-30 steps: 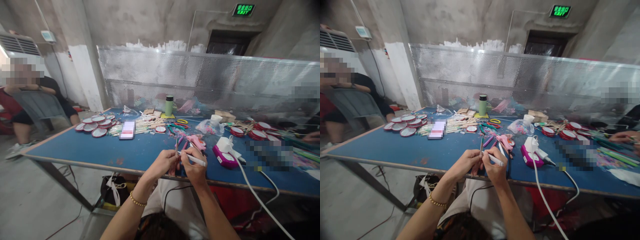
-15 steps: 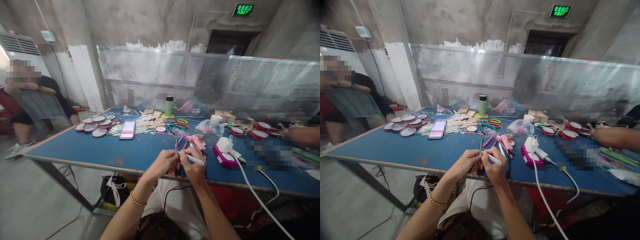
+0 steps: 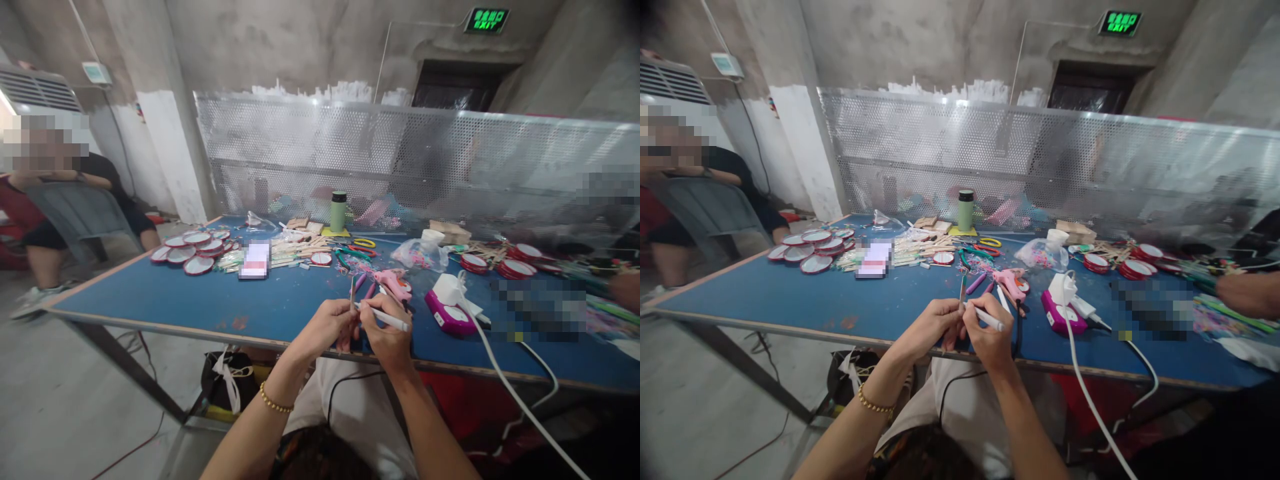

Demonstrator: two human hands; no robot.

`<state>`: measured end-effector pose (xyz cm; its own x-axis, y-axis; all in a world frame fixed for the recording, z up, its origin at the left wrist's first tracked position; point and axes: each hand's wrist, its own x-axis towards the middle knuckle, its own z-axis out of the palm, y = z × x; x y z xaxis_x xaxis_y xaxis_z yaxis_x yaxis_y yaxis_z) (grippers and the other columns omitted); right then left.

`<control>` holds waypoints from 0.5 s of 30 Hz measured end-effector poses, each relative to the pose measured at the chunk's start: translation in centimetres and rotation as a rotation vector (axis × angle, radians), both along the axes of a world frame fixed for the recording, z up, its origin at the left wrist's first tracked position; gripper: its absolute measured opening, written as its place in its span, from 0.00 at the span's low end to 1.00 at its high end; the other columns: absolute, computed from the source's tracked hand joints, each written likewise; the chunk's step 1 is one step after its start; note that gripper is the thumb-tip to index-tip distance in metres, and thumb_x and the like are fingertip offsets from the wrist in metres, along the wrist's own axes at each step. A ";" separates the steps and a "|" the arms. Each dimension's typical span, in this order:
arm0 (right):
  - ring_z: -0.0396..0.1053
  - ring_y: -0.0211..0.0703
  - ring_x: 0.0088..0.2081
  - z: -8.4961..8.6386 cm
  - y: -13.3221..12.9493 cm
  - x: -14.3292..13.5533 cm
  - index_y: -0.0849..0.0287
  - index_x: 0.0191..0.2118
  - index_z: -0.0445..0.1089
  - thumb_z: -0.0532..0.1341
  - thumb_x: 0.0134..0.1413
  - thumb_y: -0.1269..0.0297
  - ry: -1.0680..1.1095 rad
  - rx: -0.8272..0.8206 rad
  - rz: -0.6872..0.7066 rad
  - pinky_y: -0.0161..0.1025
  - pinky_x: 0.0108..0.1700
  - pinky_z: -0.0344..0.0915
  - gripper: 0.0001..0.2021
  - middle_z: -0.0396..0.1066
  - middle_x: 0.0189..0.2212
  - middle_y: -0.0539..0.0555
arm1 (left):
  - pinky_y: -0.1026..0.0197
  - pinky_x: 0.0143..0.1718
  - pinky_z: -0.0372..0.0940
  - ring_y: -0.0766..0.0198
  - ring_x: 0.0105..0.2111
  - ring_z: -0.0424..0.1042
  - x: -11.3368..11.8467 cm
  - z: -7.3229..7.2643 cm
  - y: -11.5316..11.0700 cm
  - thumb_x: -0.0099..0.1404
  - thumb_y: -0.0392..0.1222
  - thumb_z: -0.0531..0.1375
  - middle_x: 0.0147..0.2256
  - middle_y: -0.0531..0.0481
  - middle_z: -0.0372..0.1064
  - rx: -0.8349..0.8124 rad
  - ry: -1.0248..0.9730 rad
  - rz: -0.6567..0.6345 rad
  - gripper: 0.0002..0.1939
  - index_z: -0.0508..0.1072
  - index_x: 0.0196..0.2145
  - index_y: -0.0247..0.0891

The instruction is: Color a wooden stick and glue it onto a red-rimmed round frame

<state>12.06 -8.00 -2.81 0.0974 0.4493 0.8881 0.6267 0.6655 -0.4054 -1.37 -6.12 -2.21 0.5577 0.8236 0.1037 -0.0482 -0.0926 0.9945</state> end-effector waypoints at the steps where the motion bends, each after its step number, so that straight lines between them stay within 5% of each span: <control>1: 0.61 0.33 0.20 0.0 0.0 0.0 0.57 0.23 0.65 0.58 0.55 0.72 0.000 0.003 -0.001 0.31 0.24 0.58 0.10 0.65 0.18 0.45 | 0.68 0.14 0.55 0.69 0.12 0.61 0.0 0.0 0.0 0.62 0.55 0.57 0.14 0.55 0.61 -0.001 0.002 -0.001 0.20 0.65 0.23 0.36; 15: 0.62 0.34 0.20 -0.1 0.1 0.1 0.57 0.24 0.66 0.58 0.56 0.70 0.002 -0.010 -0.011 0.32 0.24 0.59 0.10 0.65 0.18 0.45 | 0.68 0.14 0.55 0.69 0.12 0.61 0.0 0.0 0.1 0.61 0.58 0.58 0.13 0.55 0.60 -0.020 -0.008 -0.001 0.22 0.66 0.23 0.35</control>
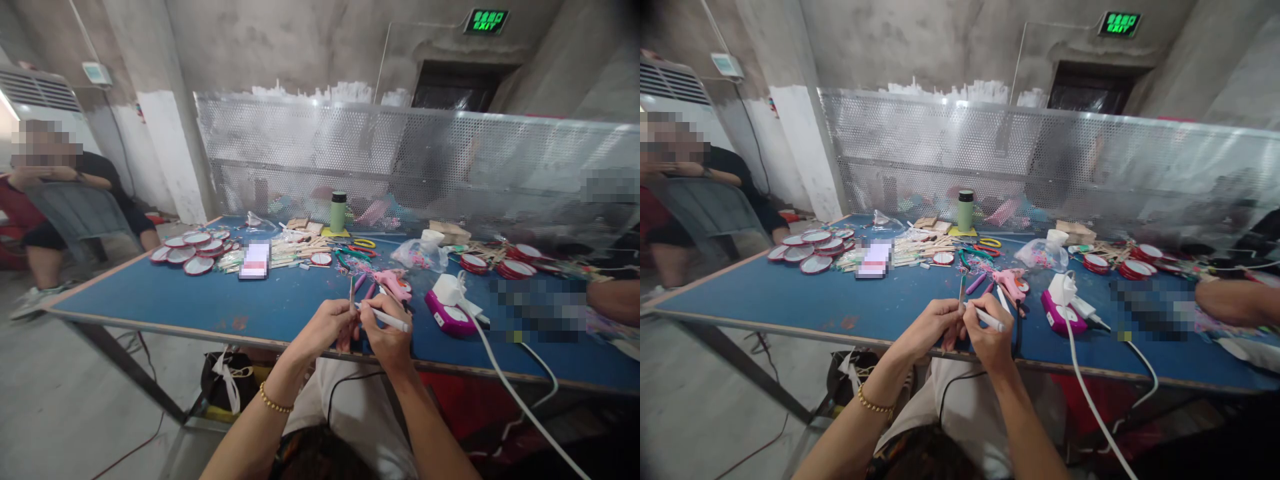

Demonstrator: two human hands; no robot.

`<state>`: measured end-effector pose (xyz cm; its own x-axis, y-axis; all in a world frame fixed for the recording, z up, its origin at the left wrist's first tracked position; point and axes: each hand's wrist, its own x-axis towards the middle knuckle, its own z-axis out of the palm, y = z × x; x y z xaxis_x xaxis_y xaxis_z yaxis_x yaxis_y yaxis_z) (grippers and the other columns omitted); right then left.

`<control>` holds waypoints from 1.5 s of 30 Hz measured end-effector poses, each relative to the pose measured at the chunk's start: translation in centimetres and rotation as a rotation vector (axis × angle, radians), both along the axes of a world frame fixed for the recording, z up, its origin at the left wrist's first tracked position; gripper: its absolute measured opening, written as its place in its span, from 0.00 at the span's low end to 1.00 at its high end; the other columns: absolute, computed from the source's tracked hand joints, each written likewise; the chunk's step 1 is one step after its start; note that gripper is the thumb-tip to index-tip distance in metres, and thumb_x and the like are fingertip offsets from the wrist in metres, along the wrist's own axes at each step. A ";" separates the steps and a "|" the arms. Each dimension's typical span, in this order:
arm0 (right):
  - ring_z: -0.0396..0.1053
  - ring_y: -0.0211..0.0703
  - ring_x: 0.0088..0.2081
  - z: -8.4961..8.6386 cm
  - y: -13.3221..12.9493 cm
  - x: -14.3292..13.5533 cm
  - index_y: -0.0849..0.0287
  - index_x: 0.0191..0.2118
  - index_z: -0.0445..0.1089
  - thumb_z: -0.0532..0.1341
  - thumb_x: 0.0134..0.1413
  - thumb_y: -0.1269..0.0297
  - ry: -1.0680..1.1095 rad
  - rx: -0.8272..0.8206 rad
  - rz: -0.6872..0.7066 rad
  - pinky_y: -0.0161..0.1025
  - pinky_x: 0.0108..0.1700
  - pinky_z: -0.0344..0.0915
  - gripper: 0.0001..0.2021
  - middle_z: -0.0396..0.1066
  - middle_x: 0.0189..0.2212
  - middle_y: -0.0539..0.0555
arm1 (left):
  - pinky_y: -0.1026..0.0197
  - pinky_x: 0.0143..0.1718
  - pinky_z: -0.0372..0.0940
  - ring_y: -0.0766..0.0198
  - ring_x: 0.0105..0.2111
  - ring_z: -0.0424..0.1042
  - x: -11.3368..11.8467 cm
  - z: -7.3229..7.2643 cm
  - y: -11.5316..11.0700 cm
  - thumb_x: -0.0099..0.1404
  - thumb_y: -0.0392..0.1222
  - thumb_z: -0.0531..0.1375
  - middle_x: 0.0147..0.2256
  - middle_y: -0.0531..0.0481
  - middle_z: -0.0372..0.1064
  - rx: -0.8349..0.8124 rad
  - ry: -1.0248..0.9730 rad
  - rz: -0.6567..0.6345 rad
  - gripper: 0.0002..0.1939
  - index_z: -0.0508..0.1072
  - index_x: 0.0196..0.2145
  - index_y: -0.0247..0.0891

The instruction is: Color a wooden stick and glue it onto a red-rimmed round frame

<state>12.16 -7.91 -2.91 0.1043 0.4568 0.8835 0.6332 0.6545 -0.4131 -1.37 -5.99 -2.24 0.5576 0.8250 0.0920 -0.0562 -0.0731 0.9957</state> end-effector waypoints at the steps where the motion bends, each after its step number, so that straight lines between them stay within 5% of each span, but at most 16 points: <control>1: 0.62 0.34 0.20 0.0 0.0 0.0 0.57 0.24 0.66 0.58 0.55 0.70 -0.006 -0.005 -0.009 0.32 0.24 0.59 0.10 0.66 0.18 0.46 | 0.68 0.14 0.55 0.69 0.12 0.61 0.0 0.0 0.0 0.61 0.58 0.58 0.13 0.55 0.60 -0.001 0.000 0.001 0.22 0.66 0.23 0.35; 16: 0.61 0.34 0.19 0.2 -0.3 -0.1 0.57 0.25 0.67 0.58 0.57 0.70 0.012 -0.027 0.046 0.32 0.24 0.59 0.10 0.65 0.17 0.45 | 0.67 0.14 0.56 0.68 0.13 0.63 0.0 -0.3 0.1 0.59 0.63 0.57 0.14 0.54 0.61 0.001 0.013 0.002 0.26 0.66 0.23 0.35; 32: 0.61 0.34 0.20 -0.1 0.0 -0.1 0.58 0.25 0.67 0.59 0.57 0.70 -0.001 -0.001 0.046 0.32 0.24 0.59 0.09 0.66 0.18 0.45 | 0.68 0.14 0.55 0.69 0.12 0.61 0.2 -0.3 0.0 0.62 0.55 0.55 0.13 0.54 0.61 0.029 0.041 0.007 0.20 0.65 0.23 0.36; 45: 0.61 0.34 0.20 0.1 -0.3 0.0 0.57 0.25 0.67 0.58 0.57 0.69 -0.003 -0.024 0.021 0.32 0.24 0.60 0.10 0.65 0.18 0.46 | 0.68 0.14 0.55 0.69 0.12 0.61 0.1 0.1 -0.1 0.61 0.61 0.57 0.14 0.54 0.61 0.016 0.035 0.012 0.24 0.65 0.22 0.36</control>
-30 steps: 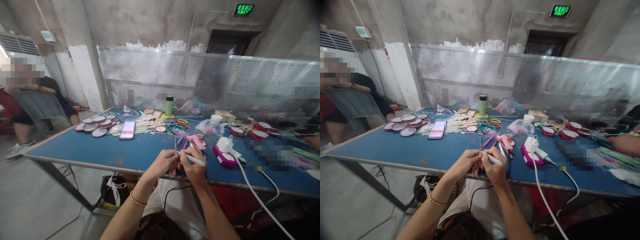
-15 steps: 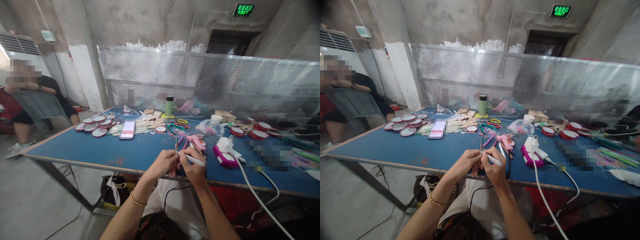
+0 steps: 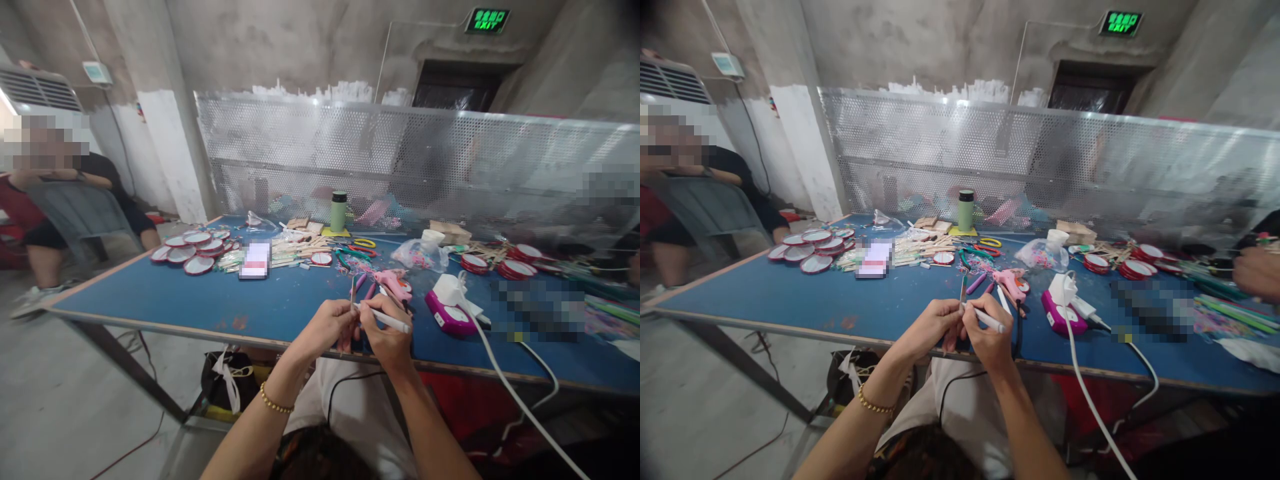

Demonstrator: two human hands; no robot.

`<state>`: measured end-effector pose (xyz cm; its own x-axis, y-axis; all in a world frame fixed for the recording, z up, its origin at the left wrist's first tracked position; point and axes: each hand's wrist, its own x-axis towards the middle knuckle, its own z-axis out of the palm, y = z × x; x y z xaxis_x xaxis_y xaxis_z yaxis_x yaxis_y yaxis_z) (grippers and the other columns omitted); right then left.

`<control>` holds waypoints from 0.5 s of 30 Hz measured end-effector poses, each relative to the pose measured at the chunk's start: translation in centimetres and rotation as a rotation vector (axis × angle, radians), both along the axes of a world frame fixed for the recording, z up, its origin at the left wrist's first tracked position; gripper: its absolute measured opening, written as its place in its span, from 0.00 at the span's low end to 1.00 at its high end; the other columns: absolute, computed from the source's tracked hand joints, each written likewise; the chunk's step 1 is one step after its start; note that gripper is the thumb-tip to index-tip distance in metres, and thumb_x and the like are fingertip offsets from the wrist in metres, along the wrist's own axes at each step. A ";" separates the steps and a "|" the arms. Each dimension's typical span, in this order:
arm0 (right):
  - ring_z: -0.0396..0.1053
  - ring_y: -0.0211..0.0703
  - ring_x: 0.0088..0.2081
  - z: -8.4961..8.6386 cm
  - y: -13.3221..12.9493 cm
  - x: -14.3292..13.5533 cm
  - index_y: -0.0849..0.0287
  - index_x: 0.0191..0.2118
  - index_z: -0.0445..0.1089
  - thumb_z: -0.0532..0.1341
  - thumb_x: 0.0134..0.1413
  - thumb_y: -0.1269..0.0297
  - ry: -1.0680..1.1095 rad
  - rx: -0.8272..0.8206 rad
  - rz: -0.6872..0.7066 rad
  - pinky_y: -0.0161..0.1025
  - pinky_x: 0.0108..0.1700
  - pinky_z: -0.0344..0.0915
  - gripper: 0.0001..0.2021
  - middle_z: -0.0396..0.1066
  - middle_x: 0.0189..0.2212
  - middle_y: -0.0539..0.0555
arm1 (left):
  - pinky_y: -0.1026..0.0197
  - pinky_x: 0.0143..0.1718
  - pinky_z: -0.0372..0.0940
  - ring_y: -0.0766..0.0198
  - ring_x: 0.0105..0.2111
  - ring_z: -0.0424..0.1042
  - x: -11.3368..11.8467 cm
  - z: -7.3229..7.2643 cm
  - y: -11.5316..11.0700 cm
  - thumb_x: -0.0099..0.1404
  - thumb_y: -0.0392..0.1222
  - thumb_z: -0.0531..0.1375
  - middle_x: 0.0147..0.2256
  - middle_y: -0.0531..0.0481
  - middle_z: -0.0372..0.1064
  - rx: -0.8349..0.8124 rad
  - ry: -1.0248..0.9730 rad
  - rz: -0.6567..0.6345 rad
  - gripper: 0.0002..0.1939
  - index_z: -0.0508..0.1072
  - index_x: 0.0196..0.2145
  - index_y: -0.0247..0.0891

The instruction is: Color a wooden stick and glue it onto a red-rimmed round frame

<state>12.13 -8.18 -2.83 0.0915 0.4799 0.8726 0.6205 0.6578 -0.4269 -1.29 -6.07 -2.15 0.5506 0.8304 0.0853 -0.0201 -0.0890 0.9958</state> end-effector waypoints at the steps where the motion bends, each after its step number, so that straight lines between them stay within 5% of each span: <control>1: 0.61 0.34 0.20 0.0 0.0 0.0 0.57 0.25 0.67 0.59 0.57 0.69 0.002 0.001 0.003 0.32 0.24 0.60 0.09 0.66 0.18 0.45 | 0.68 0.14 0.55 0.69 0.12 0.61 0.0 0.0 0.0 0.61 0.61 0.57 0.13 0.54 0.61 -0.002 -0.002 0.001 0.24 0.65 0.22 0.36; 15: 0.62 0.34 0.20 -0.1 0.0 0.1 0.57 0.25 0.67 0.58 0.56 0.69 0.020 0.004 -0.009 0.32 0.24 0.60 0.09 0.66 0.18 0.46 | 0.68 0.13 0.55 0.70 0.12 0.61 0.0 -0.3 0.2 0.61 0.62 0.57 0.14 0.55 0.61 -0.007 -0.014 -0.026 0.25 0.65 0.23 0.35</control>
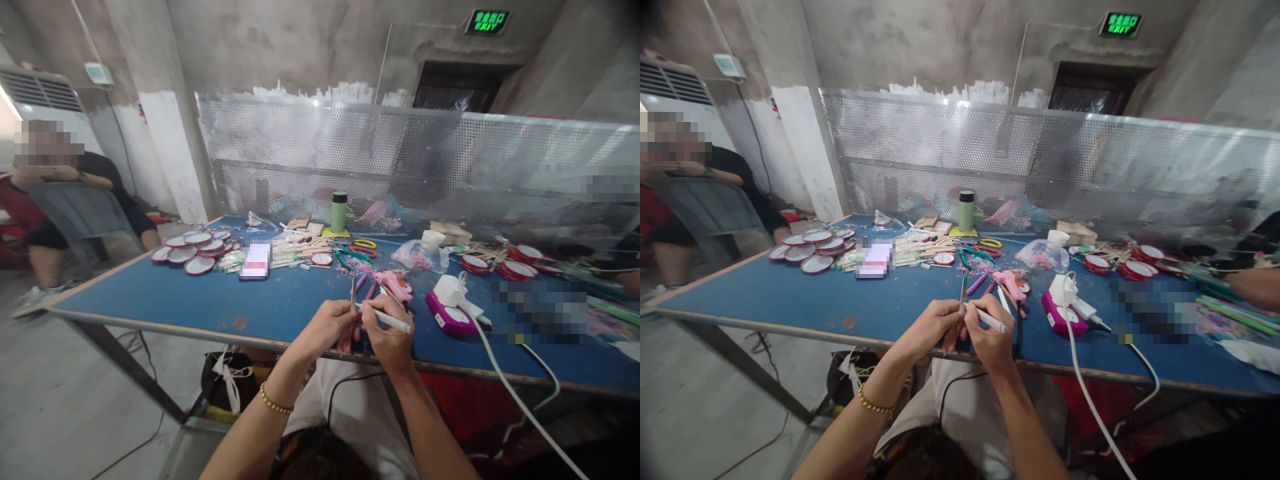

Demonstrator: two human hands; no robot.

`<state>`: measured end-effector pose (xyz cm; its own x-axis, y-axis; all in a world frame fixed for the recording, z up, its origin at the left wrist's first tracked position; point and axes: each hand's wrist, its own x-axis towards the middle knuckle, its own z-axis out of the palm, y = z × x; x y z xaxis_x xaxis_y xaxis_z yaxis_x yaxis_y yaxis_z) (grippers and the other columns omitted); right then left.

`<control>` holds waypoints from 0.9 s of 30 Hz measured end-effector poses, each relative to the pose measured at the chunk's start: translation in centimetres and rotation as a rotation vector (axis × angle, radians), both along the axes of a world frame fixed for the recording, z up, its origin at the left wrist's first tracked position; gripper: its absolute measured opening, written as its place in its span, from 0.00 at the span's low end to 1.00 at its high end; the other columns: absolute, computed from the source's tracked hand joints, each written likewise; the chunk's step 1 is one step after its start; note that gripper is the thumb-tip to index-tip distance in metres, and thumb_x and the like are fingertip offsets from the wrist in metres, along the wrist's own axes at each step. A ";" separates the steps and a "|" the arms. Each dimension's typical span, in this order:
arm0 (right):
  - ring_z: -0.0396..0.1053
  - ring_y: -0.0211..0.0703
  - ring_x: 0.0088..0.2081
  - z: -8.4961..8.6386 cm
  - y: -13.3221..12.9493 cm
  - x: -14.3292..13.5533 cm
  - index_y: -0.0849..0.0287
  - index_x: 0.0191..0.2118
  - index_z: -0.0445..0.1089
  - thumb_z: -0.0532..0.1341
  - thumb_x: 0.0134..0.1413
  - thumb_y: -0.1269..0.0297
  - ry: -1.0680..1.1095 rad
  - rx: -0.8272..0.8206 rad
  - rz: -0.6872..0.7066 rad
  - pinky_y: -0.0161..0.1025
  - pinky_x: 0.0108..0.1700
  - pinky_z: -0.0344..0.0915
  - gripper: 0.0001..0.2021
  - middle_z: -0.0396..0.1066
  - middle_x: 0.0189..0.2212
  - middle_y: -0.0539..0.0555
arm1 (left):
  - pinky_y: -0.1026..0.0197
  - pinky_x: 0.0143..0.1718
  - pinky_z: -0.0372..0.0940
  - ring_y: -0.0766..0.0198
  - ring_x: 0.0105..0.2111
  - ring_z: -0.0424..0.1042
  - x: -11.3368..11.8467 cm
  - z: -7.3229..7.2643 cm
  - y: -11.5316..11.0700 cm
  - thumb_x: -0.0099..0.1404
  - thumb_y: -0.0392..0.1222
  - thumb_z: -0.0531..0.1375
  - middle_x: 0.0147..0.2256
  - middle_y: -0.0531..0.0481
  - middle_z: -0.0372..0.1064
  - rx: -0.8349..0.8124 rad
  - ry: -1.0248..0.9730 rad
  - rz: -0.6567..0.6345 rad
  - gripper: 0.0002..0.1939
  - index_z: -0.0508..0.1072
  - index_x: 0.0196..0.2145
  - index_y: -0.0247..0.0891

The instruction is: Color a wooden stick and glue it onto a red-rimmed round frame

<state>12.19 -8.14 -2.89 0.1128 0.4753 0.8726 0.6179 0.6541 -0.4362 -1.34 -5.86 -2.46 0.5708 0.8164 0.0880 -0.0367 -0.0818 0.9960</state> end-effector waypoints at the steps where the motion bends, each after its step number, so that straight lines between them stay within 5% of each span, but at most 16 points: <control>1: 0.62 0.35 0.20 0.0 0.0 0.0 0.57 0.25 0.68 0.58 0.56 0.69 -0.001 -0.003 -0.002 0.32 0.24 0.60 0.09 0.66 0.18 0.46 | 0.68 0.13 0.55 0.70 0.12 0.61 0.0 0.0 0.0 0.61 0.62 0.57 0.14 0.55 0.61 0.000 0.000 0.000 0.25 0.66 0.23 0.35; 27: 0.63 0.34 0.21 0.0 0.2 -0.2 0.57 0.25 0.67 0.58 0.56 0.72 -0.006 0.012 0.032 0.31 0.25 0.60 0.09 0.66 0.19 0.45 | 0.67 0.13 0.56 0.69 0.13 0.63 0.1 0.3 -0.2 0.57 0.62 0.59 0.18 0.53 0.65 -0.020 -0.008 0.038 0.25 0.65 0.24 0.35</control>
<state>12.02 -7.96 -2.93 0.0924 0.4681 0.8788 0.5996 0.6784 -0.4244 -1.29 -6.07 -2.16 0.5391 0.8389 0.0753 -0.0415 -0.0628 0.9972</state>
